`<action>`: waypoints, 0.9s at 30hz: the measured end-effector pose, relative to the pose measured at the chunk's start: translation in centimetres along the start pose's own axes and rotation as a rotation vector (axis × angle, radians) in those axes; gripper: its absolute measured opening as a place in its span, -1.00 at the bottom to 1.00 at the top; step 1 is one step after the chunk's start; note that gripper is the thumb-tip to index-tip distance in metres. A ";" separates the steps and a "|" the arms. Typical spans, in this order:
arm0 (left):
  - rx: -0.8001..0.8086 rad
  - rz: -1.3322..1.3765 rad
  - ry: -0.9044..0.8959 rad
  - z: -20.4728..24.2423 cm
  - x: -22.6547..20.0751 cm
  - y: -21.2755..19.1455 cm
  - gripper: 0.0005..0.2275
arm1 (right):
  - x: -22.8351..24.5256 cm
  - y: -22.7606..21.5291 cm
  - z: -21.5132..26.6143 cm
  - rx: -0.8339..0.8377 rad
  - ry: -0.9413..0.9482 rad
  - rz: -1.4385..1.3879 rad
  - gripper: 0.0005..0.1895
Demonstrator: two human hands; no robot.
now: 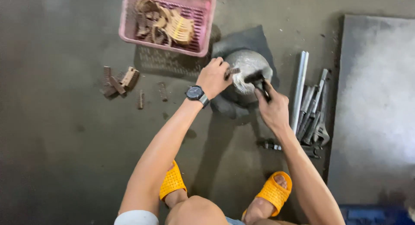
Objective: The person sits on the floor and repeatedly picks up small metal pieces from a pile. They place each piece on a metal anvil and strike it with a hammer, then move the processed piece into a pink basket. The person continues this process for multiple pieces throughout the video.
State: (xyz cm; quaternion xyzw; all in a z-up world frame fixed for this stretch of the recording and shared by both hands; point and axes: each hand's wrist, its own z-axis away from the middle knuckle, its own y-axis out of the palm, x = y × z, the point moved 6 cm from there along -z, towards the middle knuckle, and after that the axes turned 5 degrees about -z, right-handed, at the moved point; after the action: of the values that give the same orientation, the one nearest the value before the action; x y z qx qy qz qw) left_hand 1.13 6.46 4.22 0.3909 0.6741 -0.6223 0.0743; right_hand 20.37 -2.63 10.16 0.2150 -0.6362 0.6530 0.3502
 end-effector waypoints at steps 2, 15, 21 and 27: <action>-0.042 -0.020 -0.047 -1.1 1.9 -3.9 -0.77 | -2.4 0.9 0.2 0.021 0.013 0.009 -0.55; -0.371 -0.192 -0.581 7.4 23.7 -21.1 -0.45 | -8.3 2.6 0.2 -0.034 -0.049 -0.229 -0.49; -0.231 -0.334 -0.562 15.5 29.2 -16.0 -0.69 | -6.1 2.1 0.5 0.003 0.069 -0.227 -0.45; -0.020 -0.524 -0.519 14.5 23.8 -13.7 -0.81 | -5.2 1.9 0.3 0.000 0.102 -0.157 -0.45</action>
State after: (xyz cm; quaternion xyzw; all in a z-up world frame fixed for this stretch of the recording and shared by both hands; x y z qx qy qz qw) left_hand -29.24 4.87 -2.12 0.0334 0.7159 -0.6922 0.0849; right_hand 22.37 -3.80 5.08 0.2308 -0.5988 0.6335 0.4323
